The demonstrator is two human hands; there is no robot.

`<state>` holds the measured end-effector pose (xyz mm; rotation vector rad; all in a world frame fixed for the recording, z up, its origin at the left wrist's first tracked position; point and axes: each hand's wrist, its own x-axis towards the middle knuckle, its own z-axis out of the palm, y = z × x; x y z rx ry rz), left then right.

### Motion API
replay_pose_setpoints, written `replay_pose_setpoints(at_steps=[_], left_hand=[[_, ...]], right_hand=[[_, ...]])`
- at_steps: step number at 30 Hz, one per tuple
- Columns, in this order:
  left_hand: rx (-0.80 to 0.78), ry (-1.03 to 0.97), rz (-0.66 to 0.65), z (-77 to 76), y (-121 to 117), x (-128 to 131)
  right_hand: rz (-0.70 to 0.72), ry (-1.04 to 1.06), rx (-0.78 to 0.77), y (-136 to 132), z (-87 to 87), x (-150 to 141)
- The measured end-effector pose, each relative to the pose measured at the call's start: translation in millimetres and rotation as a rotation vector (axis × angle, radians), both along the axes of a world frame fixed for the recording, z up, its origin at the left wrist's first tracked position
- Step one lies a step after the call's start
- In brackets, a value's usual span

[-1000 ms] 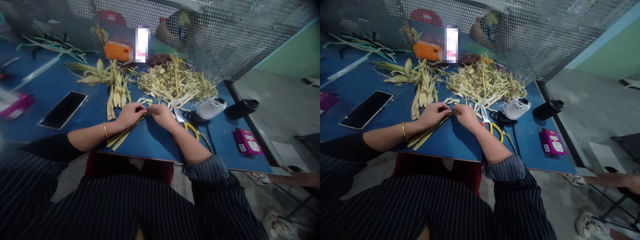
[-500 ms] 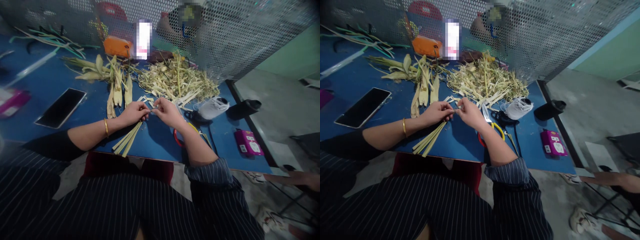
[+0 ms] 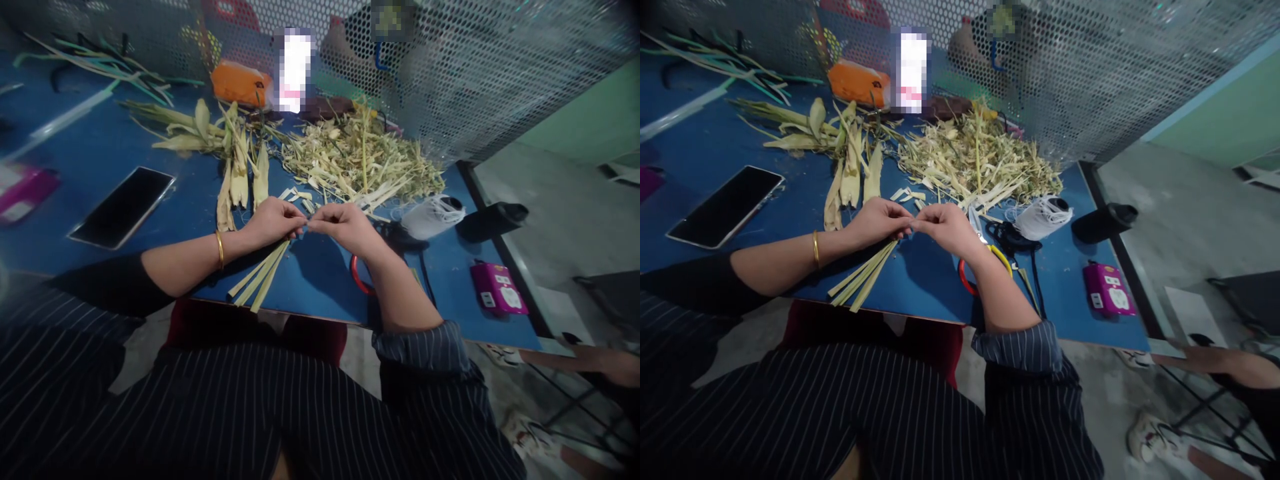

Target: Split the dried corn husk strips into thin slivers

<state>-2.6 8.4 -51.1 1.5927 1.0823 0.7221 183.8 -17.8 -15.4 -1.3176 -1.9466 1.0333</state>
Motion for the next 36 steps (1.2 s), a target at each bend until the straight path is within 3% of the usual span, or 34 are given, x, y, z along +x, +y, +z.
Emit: replay_pose_setpoints(at_steps=[5, 11, 19, 29, 36], left_hand=[[-0.022, 0.034, -0.003, 13.8, -3.3, 1.6], [-0.159, -0.006, -0.045, 20.8, -0.4, 0.0], [-0.169, -0.028, -0.074, 14.2, 4.9, -0.4], [-0.122, 0.027, 0.026, 19.1, -1.6, 5.5], [-0.171, -0.034, -0.168, 15.5, 5.1, -4.9]], right_hand=[[-0.131, 0.303, -0.124, 2.7, -9.8, -12.2], [-0.199, 0.441, -0.182, 6.9, -18.2, -15.5], [-0.205, 0.454, -0.146, 6.1, -20.8, -18.4], [-0.083, 0.422, -0.094, 4.6, -15.7, -14.9], [-0.206, 0.451, -0.205, 8.2, -19.5, -13.1]])
